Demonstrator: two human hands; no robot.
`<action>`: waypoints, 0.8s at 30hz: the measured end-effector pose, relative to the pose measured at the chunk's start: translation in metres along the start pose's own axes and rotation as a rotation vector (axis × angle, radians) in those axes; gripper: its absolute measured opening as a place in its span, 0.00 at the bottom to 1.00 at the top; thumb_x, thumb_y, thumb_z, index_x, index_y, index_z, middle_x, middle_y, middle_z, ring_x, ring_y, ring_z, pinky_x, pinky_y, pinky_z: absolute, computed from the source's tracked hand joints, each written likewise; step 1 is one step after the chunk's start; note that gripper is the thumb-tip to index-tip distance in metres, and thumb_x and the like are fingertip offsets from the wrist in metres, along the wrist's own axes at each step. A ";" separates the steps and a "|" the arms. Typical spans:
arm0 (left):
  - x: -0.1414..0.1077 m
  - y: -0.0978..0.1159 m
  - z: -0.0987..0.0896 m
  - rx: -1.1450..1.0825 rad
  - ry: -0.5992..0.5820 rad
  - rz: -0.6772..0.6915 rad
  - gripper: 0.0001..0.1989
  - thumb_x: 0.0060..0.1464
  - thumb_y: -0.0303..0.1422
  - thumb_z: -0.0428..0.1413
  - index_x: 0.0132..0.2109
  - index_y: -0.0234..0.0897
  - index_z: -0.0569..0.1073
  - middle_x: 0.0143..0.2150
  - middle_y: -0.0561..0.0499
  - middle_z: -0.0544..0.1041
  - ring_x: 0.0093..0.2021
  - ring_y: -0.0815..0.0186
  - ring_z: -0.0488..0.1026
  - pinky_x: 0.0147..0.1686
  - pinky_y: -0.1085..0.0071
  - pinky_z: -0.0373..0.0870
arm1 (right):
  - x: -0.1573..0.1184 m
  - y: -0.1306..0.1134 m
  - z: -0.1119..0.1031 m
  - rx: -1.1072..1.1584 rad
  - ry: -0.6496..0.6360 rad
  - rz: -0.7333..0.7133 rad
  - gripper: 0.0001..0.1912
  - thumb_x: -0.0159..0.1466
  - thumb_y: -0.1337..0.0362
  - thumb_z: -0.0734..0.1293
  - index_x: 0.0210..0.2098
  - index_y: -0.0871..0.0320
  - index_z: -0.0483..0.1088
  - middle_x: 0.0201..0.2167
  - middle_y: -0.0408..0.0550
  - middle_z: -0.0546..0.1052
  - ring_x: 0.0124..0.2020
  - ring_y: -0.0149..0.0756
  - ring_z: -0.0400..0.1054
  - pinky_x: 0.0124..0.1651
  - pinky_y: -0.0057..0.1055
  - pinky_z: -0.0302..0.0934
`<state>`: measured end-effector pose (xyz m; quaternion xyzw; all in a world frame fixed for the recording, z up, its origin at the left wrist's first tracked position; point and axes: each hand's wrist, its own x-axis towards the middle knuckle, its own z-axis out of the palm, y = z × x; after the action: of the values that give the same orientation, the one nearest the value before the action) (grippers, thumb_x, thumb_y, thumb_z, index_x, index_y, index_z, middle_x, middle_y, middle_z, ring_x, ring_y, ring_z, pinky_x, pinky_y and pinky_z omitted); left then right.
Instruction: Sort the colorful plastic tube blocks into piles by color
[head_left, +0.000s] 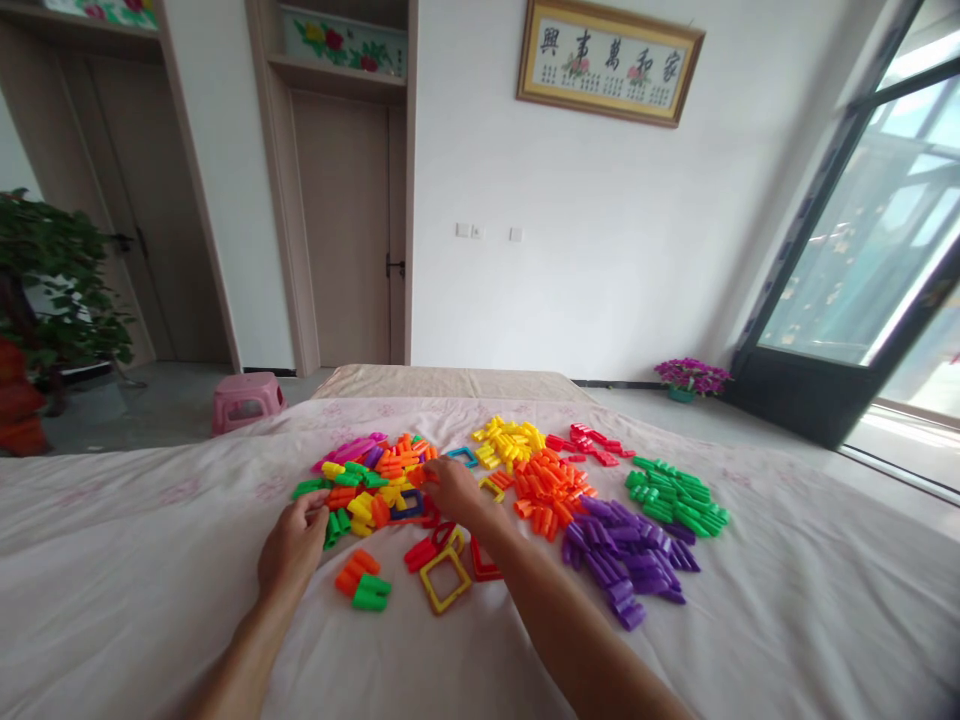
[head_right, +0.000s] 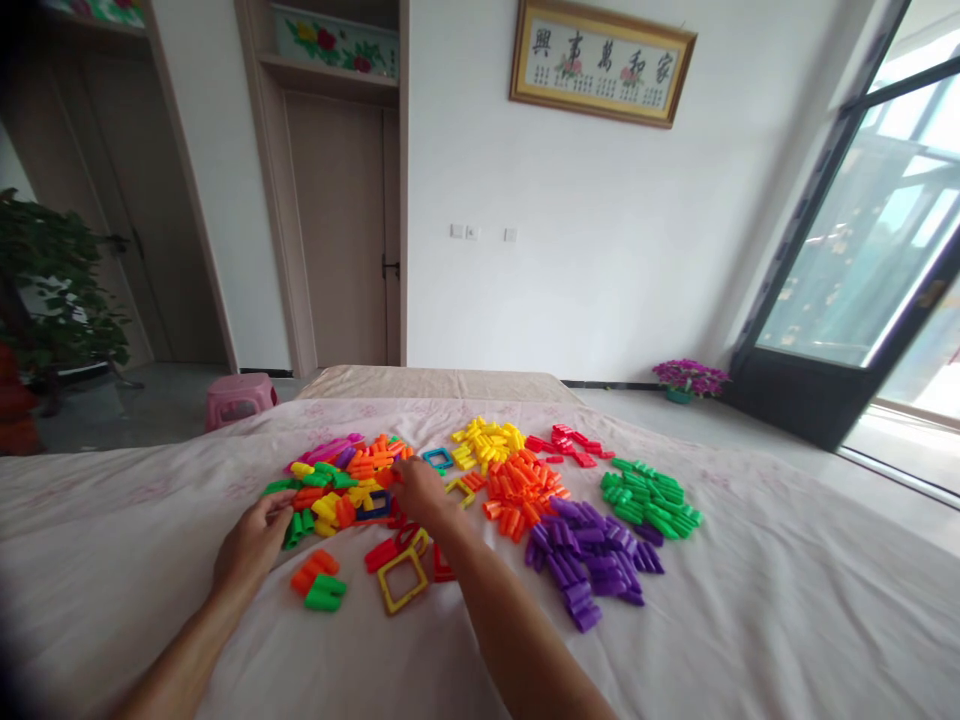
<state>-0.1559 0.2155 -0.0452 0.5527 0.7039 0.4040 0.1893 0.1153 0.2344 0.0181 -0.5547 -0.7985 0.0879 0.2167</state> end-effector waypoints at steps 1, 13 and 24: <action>0.001 -0.001 0.000 0.000 -0.006 -0.007 0.19 0.59 0.41 0.48 0.53 0.42 0.75 0.52 0.45 0.81 0.48 0.56 0.78 0.43 0.65 0.70 | -0.005 0.004 -0.007 0.009 0.037 0.018 0.07 0.65 0.63 0.67 0.38 0.59 0.76 0.38 0.48 0.78 0.39 0.34 0.69 0.38 0.26 0.53; -0.002 0.002 -0.003 0.016 -0.006 -0.005 0.18 0.58 0.40 0.49 0.52 0.42 0.75 0.50 0.47 0.82 0.44 0.57 0.79 0.39 0.66 0.70 | -0.069 0.072 -0.110 -0.224 0.194 0.500 0.11 0.65 0.65 0.63 0.39 0.61 0.78 0.37 0.54 0.80 0.37 0.35 0.71 0.34 0.27 0.50; 0.000 0.001 0.000 0.015 -0.015 -0.018 0.19 0.59 0.39 0.49 0.53 0.41 0.75 0.51 0.46 0.81 0.46 0.59 0.78 0.40 0.68 0.69 | -0.083 0.078 -0.124 -0.197 0.158 0.598 0.18 0.63 0.67 0.64 0.51 0.59 0.77 0.48 0.56 0.81 0.48 0.41 0.74 0.43 0.28 0.60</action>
<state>-0.1554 0.2156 -0.0438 0.5509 0.7103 0.3928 0.1940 0.2607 0.1743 0.0786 -0.7880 -0.5857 0.0267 0.1879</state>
